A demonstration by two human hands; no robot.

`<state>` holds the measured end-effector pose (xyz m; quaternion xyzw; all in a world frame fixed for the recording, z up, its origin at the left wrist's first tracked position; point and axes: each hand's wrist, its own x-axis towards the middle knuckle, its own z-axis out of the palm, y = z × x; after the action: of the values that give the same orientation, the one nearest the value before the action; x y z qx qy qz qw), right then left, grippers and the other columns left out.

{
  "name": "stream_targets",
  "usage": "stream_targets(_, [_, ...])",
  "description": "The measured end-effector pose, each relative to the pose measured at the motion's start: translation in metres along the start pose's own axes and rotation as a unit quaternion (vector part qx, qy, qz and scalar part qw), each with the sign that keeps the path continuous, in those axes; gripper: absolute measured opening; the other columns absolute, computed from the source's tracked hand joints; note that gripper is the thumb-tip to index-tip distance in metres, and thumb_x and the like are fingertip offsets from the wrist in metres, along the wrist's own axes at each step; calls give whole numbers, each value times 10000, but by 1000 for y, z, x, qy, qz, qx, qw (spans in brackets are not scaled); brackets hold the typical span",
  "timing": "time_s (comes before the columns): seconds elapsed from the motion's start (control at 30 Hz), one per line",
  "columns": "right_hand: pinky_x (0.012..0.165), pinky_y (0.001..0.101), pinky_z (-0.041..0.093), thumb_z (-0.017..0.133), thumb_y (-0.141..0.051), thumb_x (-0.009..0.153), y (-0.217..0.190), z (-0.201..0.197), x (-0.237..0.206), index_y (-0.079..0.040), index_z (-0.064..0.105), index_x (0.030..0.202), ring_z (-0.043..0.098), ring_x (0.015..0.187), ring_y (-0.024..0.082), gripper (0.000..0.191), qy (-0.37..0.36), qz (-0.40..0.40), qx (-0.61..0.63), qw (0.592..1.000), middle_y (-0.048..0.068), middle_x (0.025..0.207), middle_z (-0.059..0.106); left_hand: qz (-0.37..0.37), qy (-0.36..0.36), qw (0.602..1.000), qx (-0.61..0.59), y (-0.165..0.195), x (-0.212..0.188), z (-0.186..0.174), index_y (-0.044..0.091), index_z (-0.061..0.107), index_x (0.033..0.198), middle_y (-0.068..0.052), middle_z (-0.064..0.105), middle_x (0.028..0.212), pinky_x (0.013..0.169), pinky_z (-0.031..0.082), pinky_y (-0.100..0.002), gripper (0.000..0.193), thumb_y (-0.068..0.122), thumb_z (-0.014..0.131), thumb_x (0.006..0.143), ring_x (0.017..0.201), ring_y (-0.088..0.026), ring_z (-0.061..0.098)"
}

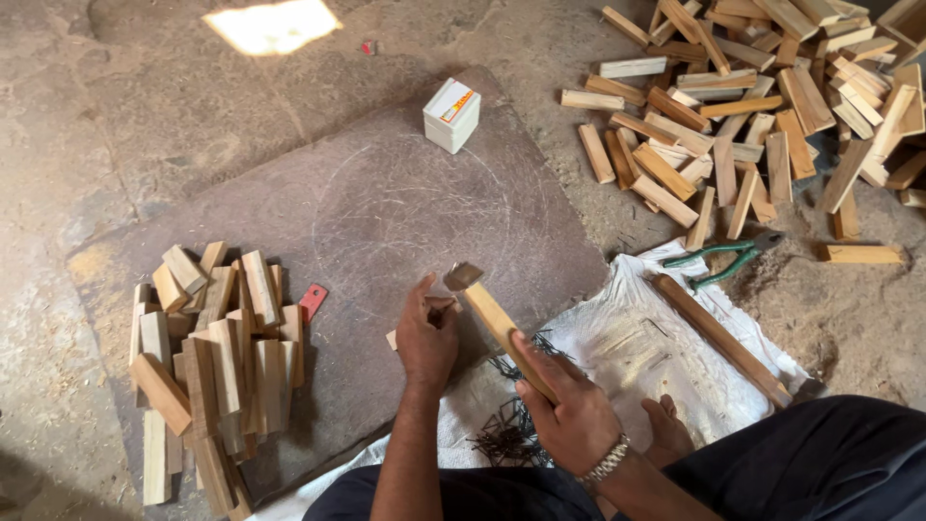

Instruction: The person sits on the floor and repeatedly hammers nails into small wooden blocks using a hammer. They pick up blocks from a pile, drive nails into them, and place the finished pieces aside.

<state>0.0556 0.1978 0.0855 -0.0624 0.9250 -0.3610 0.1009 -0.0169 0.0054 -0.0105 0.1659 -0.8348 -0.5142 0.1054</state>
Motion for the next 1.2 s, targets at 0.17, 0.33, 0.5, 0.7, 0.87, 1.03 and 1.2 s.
stream_targets(0.17, [507, 374, 615, 662, -237, 935, -8, -6, 15, -334, 439, 1590, 731, 636, 264, 698, -67, 18, -101, 992, 189, 1107, 711, 26, 10, 999, 16, 1, 1, -1, 126, 566, 1384, -44, 777, 929, 823, 601, -325, 612, -5, 764, 820, 866, -170, 752])
stream_targets(0.33, [453, 340, 575, 666, -200, 952, 2, -6, -2, -223, 484, 1504, 743, 621, 210, 581, 125, -173, 31, 977, 142, 897, 751, -14, 2, 1000, -24, -5, 0, 2, 134, 555, 1410, -31, 774, 929, 801, 621, -322, 610, 7, 749, 845, 831, -162, 760])
stream_targets(0.5, [389, 338, 553, 670, -182, 956, 4, 11, 5, -244, 510, 1531, 679, 519, 201, 600, 67, -69, -29, 995, 130, 904, 739, 21, 13, 1000, 6, -7, 3, 4, 113, 527, 1435, -37, 775, 932, 829, 599, -315, 682, 5, 778, 811, 869, -160, 753])
stream_targets(0.7, [419, 332, 578, 668, -203, 949, 6, -3, 11, -248, 463, 1565, 670, 559, 179, 650, 27, -37, -60, 997, 96, 900, 698, 7, -8, 1000, -25, -8, 2, 1, 113, 424, 1483, -26, 770, 972, 799, 608, -320, 744, 15, 772, 832, 861, -159, 754])
stream_targets(0.87, [325, 255, 443, 691, -142, 981, 13, 12, 0, -140, 502, 1488, 578, 487, 101, 541, 210, -260, 71, 940, 64, 812, 707, 1, -22, 999, -29, -11, 5, 0, 121, 356, 1502, -56, 692, 1070, 780, 639, -328, 746, -77, 654, 848, 890, -183, 737])
stream_targets(1.03, [443, 297, 579, 566, -275, 1038, 22, 26, 9, -302, 362, 1605, 700, 619, 167, 603, -38, 6, -138, 990, 110, 977, 725, 22, -20, 999, -29, -17, 5, 0, 102, 328, 1505, -80, 673, 1075, 805, 594, -346, 777, -92, 661, 831, 914, -187, 712])
stream_targets(1.2, [767, 388, 663, 689, -321, 882, 40, 14, -14, -372, 360, 1560, 781, 946, 267, 755, -43, 100, -14, 994, 103, 1350, 670, 42, -6, 998, -48, -20, 7, 3, 74, 390, 1479, -96, 660, 1046, 797, 575, -344, 723, -104, 652, 829, 875, -200, 705])
